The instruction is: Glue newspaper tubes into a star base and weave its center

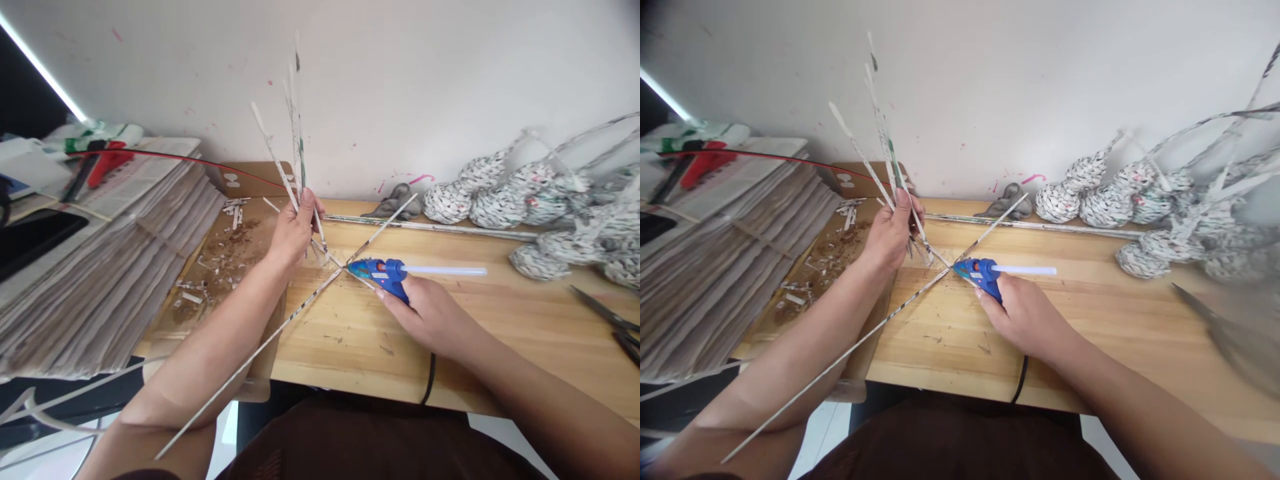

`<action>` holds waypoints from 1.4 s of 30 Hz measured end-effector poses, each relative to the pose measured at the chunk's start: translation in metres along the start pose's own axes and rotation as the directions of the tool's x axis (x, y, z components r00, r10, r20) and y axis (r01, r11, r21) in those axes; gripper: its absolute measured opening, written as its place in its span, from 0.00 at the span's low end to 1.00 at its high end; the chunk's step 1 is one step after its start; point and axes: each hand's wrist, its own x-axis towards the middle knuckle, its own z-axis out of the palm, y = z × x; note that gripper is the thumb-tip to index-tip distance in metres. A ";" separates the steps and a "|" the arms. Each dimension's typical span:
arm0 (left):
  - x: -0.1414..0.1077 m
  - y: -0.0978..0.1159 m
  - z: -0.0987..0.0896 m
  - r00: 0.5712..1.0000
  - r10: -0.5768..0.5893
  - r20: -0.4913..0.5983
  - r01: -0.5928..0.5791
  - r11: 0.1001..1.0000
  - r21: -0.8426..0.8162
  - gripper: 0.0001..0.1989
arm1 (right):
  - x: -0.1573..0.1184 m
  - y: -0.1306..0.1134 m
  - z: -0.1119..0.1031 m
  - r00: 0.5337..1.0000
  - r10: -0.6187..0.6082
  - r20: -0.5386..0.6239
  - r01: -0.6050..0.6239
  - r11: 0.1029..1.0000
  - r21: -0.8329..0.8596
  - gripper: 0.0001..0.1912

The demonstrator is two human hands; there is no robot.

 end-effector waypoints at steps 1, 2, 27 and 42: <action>-0.001 0.001 0.000 1.000 0.008 0.004 -0.008 1.000 0.003 0.25 | 0.000 0.000 0.000 1.000 0.000 -0.007 0.000 1.000 0.001 0.17; -0.002 0.003 0.001 1.000 0.011 0.011 -0.012 1.000 0.006 0.25 | 0.000 0.000 0.000 1.000 -0.002 -0.012 0.002 1.000 0.002 0.16; -0.011 0.017 0.006 0.991 0.120 0.053 -0.127 0.978 0.163 0.25 | -0.001 -0.001 0.001 0.999 0.033 0.004 -0.033 0.999 0.008 0.14; -0.012 0.014 0.002 0.985 0.042 0.167 -0.073 0.981 0.179 0.23 | 0.001 0.001 0.000 0.999 0.043 0.006 -0.043 0.999 0.015 0.15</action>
